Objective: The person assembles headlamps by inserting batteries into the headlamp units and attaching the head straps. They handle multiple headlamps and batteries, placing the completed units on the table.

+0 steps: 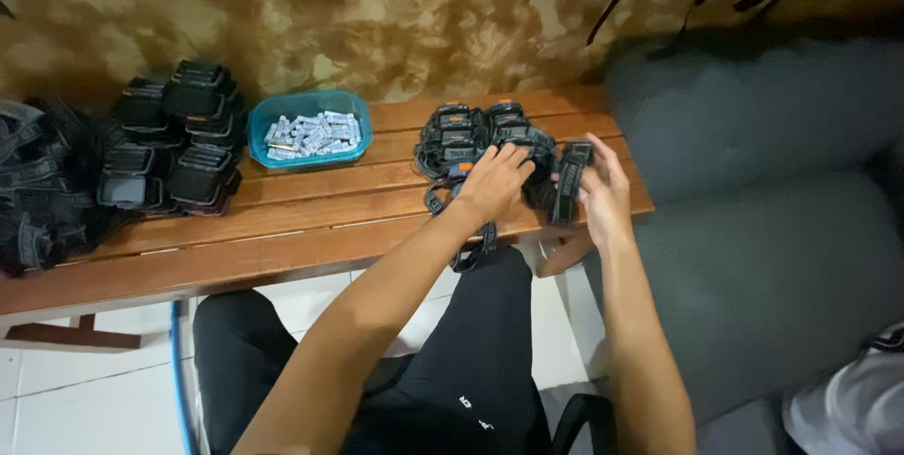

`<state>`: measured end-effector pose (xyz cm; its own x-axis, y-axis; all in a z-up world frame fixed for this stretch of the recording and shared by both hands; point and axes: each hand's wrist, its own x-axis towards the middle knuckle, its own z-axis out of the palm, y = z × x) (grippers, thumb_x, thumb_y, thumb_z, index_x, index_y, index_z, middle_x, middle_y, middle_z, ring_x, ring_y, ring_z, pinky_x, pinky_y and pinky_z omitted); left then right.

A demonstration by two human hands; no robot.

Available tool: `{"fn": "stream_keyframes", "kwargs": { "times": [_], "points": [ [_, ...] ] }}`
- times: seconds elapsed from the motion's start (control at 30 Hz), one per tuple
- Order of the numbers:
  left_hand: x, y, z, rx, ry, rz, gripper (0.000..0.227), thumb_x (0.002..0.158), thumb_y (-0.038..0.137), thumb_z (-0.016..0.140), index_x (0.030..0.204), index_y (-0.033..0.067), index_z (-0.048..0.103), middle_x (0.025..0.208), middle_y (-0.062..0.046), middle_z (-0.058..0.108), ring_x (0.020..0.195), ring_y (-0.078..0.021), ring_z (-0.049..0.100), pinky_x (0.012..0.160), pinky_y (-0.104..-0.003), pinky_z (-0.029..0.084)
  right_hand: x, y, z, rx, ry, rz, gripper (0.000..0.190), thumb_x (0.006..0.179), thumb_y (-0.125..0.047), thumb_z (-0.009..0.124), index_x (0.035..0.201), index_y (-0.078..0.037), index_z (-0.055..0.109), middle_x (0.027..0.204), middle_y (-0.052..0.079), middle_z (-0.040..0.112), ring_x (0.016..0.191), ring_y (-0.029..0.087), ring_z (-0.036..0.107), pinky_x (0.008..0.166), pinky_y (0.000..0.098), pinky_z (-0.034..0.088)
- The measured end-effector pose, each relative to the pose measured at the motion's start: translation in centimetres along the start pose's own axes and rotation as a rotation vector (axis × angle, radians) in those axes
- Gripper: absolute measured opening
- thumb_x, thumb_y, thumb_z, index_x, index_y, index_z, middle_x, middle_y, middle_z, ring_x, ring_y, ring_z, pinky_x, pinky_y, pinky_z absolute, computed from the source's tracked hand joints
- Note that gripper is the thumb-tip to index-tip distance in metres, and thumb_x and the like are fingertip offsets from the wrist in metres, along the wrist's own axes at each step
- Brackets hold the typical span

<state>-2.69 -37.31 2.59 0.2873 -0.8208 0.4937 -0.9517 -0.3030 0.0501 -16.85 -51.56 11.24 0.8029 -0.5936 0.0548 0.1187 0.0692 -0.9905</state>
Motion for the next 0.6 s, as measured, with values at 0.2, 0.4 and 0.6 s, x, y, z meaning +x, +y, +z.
{"fn": "stream_keyframes", "kwargs": {
  "times": [0.2,0.4,0.6],
  "points": [
    [-1.3,0.5,-2.4,-0.041,-0.118,-0.014,0.030,0.090,0.032,0.071,0.112,0.0115,0.069,0.122,-0.009,0.063,0.118,-0.0264,0.051,0.097,-0.041,0.040,3.0,3.0,1.7,-0.587,-0.048,-0.323,0.048,0.090,-0.004,0.080,0.135,-0.021,0.075,0.120,0.009,0.069,0.112,0.030,0.072,0.095,0.0435,0.059],
    [-2.1,0.4,-5.1,-0.040,-0.139,-0.129,0.035,0.096,0.046,0.065,0.104,0.0122,0.071,0.111,-0.008,0.061,0.113,-0.0229,0.048,0.100,-0.041,0.037,5.4,4.4,0.1,-0.885,-0.070,-0.544,0.047,0.088,-0.008,0.083,0.131,-0.028,0.077,0.117,0.001,0.069,0.113,0.028,0.071,0.098,0.0416,0.056],
    [-1.8,0.3,-7.0,-0.175,-0.136,-0.174,0.033,0.100,0.037,0.057,0.110,0.0070,0.068,0.115,-0.013,0.060,0.115,-0.0259,0.050,0.102,-0.041,0.038,3.2,2.2,1.9,-0.835,-0.291,-0.600,0.043,0.086,0.008,0.076,0.124,-0.013,0.076,0.118,0.012,0.070,0.120,0.041,0.069,0.103,0.0507,0.053]
  ]
}}
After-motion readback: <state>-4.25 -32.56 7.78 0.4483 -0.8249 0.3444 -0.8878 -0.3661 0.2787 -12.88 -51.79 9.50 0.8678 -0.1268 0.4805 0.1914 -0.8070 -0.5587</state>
